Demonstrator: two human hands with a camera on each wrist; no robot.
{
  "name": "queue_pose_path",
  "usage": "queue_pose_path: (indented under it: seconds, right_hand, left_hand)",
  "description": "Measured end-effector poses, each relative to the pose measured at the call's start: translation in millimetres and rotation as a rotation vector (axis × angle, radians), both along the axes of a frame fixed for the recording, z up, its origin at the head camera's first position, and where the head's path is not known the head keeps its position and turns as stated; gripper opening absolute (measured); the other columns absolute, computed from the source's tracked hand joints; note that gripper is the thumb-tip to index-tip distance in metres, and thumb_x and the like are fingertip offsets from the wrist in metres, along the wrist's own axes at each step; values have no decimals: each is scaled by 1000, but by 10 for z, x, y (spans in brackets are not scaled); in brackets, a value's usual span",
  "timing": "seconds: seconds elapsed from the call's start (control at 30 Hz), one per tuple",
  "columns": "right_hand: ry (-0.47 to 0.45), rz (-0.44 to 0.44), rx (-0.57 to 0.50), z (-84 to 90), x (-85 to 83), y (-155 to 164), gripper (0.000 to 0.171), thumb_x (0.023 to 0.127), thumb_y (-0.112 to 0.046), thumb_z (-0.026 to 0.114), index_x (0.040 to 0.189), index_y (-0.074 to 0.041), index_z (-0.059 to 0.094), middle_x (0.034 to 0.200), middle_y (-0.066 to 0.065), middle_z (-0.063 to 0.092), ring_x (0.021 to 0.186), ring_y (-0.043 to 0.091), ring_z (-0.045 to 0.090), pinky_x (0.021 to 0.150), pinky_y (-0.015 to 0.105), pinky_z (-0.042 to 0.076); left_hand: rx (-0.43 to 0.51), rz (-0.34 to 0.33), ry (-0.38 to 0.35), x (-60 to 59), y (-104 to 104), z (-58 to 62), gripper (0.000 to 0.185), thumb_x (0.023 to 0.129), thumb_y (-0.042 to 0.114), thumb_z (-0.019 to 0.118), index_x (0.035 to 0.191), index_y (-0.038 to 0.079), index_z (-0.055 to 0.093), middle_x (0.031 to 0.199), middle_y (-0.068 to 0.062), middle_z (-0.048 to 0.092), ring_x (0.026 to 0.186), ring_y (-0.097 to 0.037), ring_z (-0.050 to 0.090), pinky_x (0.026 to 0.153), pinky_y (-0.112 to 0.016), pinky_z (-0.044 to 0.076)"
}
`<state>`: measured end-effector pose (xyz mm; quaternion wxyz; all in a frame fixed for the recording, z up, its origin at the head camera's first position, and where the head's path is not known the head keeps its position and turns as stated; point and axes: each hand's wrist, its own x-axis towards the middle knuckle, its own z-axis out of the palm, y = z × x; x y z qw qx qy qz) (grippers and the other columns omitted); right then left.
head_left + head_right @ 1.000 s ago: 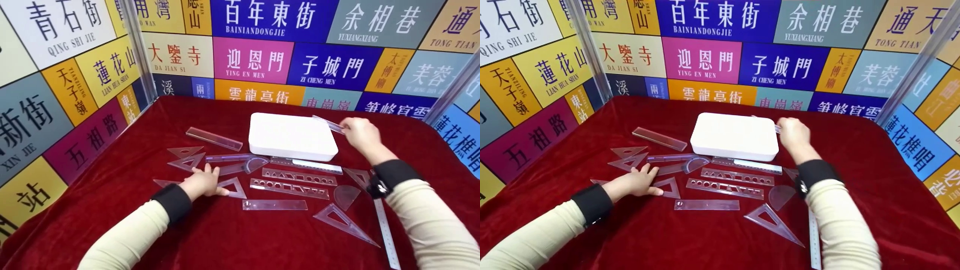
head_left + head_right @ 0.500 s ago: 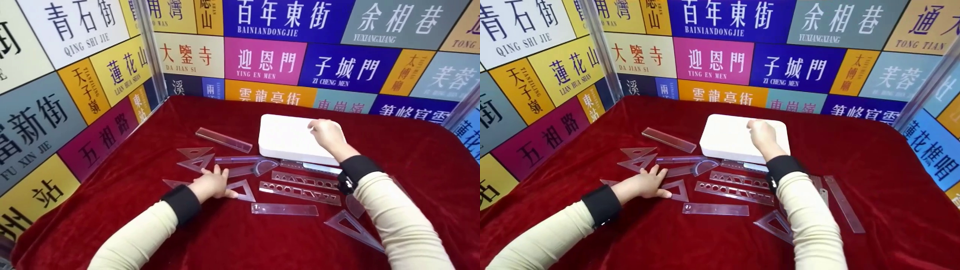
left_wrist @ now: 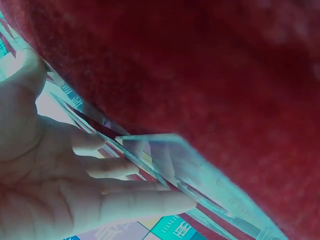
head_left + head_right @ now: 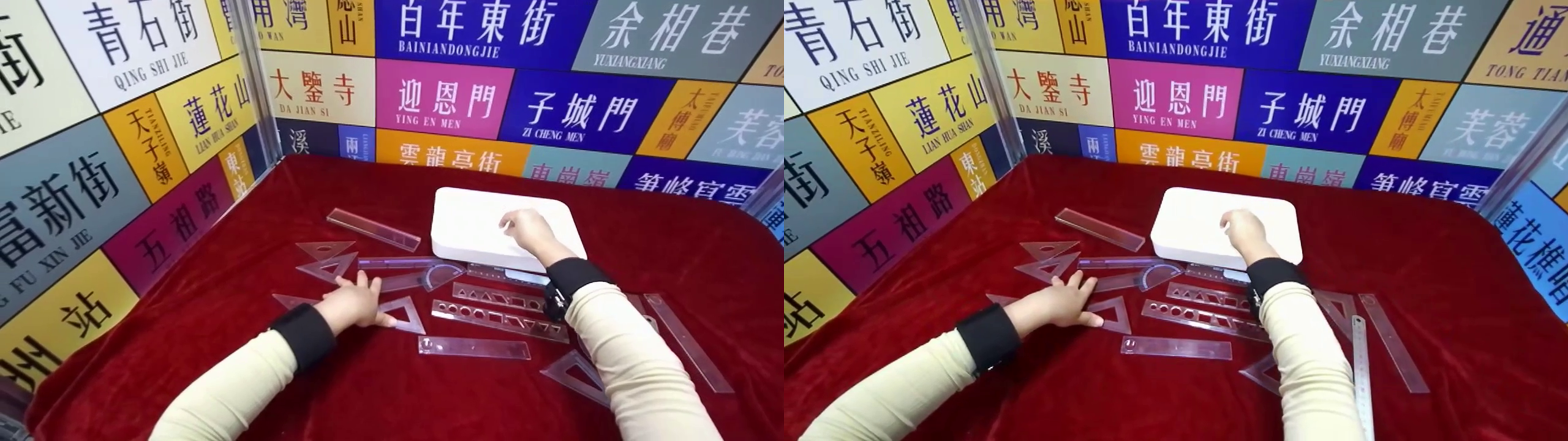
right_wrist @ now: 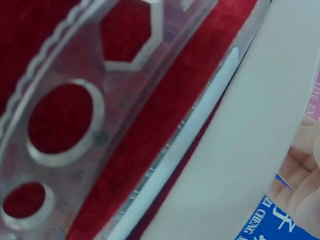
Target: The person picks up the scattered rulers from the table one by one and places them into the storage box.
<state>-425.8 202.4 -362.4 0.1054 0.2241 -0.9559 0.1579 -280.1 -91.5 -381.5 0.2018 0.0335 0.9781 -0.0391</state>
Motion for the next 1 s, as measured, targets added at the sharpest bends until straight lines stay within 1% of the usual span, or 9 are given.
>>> queue_pose_path:
  seconds: [0.1,0.27,0.43,0.5,0.6,0.77,0.87,1.0]
  right_hand:
    - [-46,-1,5,-25,-29,43,14,69,5,56,81,0,62,78,17,60,74,29,54,66,39,41]
    - [-122,-33,22,-27,-44,93,16,68,3,54,82,0,62,79,17,60,74,29,53,68,39,39]
    - [-200,-57,45,-8,-34,84,18,69,1,55,86,-1,63,90,18,59,80,29,50,70,39,38]
    - [-216,-61,63,-2,-26,66,20,70,1,54,88,-2,63,95,18,58,84,30,50,72,39,38]
    - [-241,-76,88,2,-14,38,21,72,-1,54,91,-2,62,97,18,58,88,31,50,74,40,38]
    - [-246,-64,128,-19,-18,16,23,73,-2,53,94,-1,61,100,18,57,97,35,47,82,42,36]
    - [-246,-50,134,-40,-30,15,24,72,-1,52,94,-1,61,102,19,56,101,36,44,85,43,34]
    - [-268,-66,126,-37,-52,15,25,73,-3,53,98,-1,60,106,20,53,102,36,42,85,43,33]
  left_hand:
    - [-11,-1,-2,-7,13,6,93,62,68,43,133,17,11,138,-14,8,115,-49,15,71,-61,33]
    - [-12,-1,-6,-17,22,24,93,63,68,43,134,18,10,138,-13,7,115,-48,15,72,-61,33]
    - [-16,2,-6,-20,19,32,92,63,68,43,134,18,10,138,-13,6,116,-47,14,72,-61,33]
    - [-21,5,-8,-18,20,27,93,63,68,43,134,18,10,138,-13,6,116,-47,14,72,-61,33]
    - [-29,13,-12,-21,20,15,93,62,69,43,134,19,10,138,-12,6,116,-48,14,72,-60,33]
    - [-42,16,-17,-26,23,-11,93,63,69,43,134,19,10,138,-12,6,116,-47,14,72,-60,34]
    - [-48,17,-23,-23,24,-9,92,63,68,42,134,19,9,138,-12,6,116,-47,14,72,-60,34]
    - [-60,18,-43,-33,18,-13,91,64,68,41,134,19,9,138,-12,5,117,-46,14,72,-60,34]
